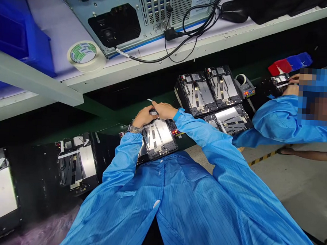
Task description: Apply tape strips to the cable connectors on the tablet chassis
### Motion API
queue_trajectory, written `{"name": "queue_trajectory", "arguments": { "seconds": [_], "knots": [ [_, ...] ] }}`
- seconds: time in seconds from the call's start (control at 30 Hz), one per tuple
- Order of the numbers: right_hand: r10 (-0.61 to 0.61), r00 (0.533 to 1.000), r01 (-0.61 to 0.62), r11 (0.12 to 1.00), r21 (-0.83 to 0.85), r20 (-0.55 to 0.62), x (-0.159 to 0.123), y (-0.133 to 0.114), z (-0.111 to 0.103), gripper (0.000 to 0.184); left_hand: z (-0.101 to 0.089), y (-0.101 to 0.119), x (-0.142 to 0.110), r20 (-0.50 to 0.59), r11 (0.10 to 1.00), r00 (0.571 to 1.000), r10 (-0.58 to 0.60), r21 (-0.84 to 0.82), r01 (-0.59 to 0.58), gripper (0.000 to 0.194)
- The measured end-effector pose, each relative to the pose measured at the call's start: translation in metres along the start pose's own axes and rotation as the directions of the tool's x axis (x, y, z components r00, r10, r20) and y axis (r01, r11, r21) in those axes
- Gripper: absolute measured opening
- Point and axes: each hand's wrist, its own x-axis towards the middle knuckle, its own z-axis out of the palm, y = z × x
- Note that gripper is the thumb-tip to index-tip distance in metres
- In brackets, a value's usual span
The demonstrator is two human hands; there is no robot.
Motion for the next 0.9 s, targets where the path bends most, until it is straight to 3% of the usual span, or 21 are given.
{"name": "queue_trajectory", "arguments": {
  "seconds": [0.17,0.33,0.43,0.57,0.73,0.9],
  "knots": [
    [0.003,1.0,-0.004,0.999,-0.043,-0.029,0.013,-0.005,0.001,0.103,-0.001,0.002,-0.001,0.003,0.999,0.999,-0.036,-0.002,0.036,0.06],
    [0.164,0.98,-0.16,0.986,0.05,-0.108,0.017,0.026,-0.007,0.13,0.001,-0.002,-0.001,-0.014,1.0,1.0,0.004,-0.025,-0.004,0.05],
    [0.221,0.963,-0.177,0.95,0.256,-0.156,0.007,0.047,0.0,0.109,0.001,-0.005,-0.001,-0.022,1.0,1.0,0.014,-0.017,-0.014,0.049],
    [0.267,0.932,-0.118,0.864,0.489,-0.247,-0.008,0.053,0.028,0.09,-0.003,-0.005,-0.001,0.032,0.999,0.999,0.035,0.02,-0.035,0.05],
    [0.321,0.905,-0.109,0.809,0.578,-0.278,-0.01,0.051,0.057,0.09,0.0,0.001,0.004,0.017,0.992,1.0,0.003,0.123,-0.005,0.058],
    [0.318,0.855,0.002,0.788,0.616,-0.41,-0.013,0.046,0.058,0.079,0.001,-0.006,0.011,0.039,0.996,0.999,0.024,0.085,-0.028,0.063]
  ]
}}
